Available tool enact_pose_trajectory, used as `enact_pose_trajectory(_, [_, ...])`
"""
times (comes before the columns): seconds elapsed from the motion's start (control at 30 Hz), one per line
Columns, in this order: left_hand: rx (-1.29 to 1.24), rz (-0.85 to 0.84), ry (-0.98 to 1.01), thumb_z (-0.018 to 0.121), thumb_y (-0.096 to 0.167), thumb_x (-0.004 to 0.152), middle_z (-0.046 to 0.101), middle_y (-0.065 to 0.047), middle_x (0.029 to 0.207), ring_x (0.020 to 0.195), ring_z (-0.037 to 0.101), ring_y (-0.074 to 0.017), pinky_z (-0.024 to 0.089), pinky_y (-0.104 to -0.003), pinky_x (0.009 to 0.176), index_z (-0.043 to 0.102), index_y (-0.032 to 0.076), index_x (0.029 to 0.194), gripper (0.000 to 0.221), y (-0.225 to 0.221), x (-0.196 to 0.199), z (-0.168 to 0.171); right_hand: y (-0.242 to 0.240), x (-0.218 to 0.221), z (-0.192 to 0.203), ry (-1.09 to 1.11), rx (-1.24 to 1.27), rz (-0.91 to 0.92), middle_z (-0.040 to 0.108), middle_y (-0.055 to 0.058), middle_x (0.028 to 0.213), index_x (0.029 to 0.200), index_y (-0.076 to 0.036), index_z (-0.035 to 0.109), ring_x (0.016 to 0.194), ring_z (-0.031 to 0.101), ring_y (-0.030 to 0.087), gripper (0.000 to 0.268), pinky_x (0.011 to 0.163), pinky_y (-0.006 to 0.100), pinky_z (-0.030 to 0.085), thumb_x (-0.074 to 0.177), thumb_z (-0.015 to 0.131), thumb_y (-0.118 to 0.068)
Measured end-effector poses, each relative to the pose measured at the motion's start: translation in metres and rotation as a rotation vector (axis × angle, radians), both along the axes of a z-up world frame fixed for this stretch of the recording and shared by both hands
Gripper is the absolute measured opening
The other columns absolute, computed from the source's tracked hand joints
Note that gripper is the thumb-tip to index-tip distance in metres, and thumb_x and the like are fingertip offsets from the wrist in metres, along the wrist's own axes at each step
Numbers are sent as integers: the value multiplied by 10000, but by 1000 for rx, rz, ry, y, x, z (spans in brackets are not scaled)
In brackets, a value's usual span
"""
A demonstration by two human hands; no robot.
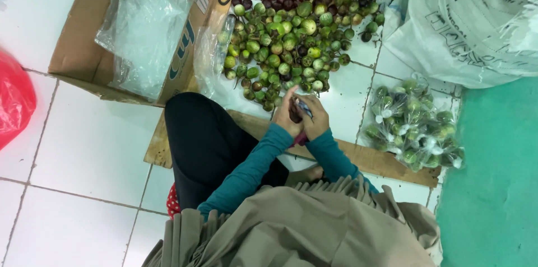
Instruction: Bagging small green fruits into individual plastic bags from a pile on the floor
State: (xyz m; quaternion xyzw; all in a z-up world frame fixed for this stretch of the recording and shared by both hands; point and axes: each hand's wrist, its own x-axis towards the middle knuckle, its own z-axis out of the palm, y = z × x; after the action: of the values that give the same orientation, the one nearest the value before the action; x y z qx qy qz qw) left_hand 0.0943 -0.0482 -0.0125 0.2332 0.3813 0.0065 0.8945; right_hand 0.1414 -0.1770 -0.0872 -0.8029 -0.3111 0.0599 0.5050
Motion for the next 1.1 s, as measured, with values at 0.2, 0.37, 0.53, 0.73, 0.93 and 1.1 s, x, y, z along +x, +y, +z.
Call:
enact_pose_trajectory(0.2, [588, -334, 62, 798, 65, 796, 443, -59, 949, 846, 458, -150, 515, -403, 814, 556, 17, 1416, 668, -7, -4, 32, -18, 21, -28, 224, 82, -321, 761, 176, 1035, 1167, -86, 769, 1071, 705, 341, 234, 918, 487, 538, 1043, 701, -272])
enact_pose_trajectory(0.37, [1025, -200, -357, 906, 101, 708, 712, -25, 1188, 735, 597, -91, 573, -224, 666, 350, 209, 1619, 1072, -20, -2, -107, -43, 33, -31, 317, 162, -470, 735, 194, 1167, 1256, -92, 733, 1199, 652, 354, 322, 1041, 516, 496, 1067, 690, -349])
enact_pose_trajectory(0.53, [759, -48, -203, 851, 129, 885, 686, -122, 1114, 800, 639, -201, 650, -353, 673, 367, 144, 1565, 835, -8, -11, -108, 1, -4, 48, 213, 22, -18, 555, 237, 1476, 1503, -146, 571, 1403, 403, 520, 405, 1133, 680, 346, 1101, 526, -118])
enact_pose_trajectory(0.73, [414, 103, -99, 786, 136, 961, 589, -83, 908, 717, 639, -207, 669, -319, 596, 449, 104, 1497, 634, 22, -11, -114, -23, 7, -4, 247, -108, -145, 737, 178, 1083, 1257, -105, 735, 1047, 685, 385, 352, 887, 508, 541, 1018, 731, -364])
enact_pose_trajectory(0.93, [444, 51, -80, 775, 153, 962, 593, -124, 925, 739, 669, -225, 656, -296, 577, 519, 102, 1460, 563, 12, -15, -124, -11, 3, 11, 145, -45, -205, 750, 124, 885, 1070, -126, 788, 866, 723, 327, 229, 730, 424, 563, 931, 848, -298])
enact_pose_trajectory(1.1, [494, -61, -85, 745, 179, 986, 573, -147, 975, 763, 679, -245, 648, -303, 565, 506, 106, 1462, 538, 23, -12, -143, -5, -2, 30, -1, -3, -175, 698, 95, 808, 963, -88, 769, 755, 679, 297, 149, 684, 386, 529, 948, 845, -214])
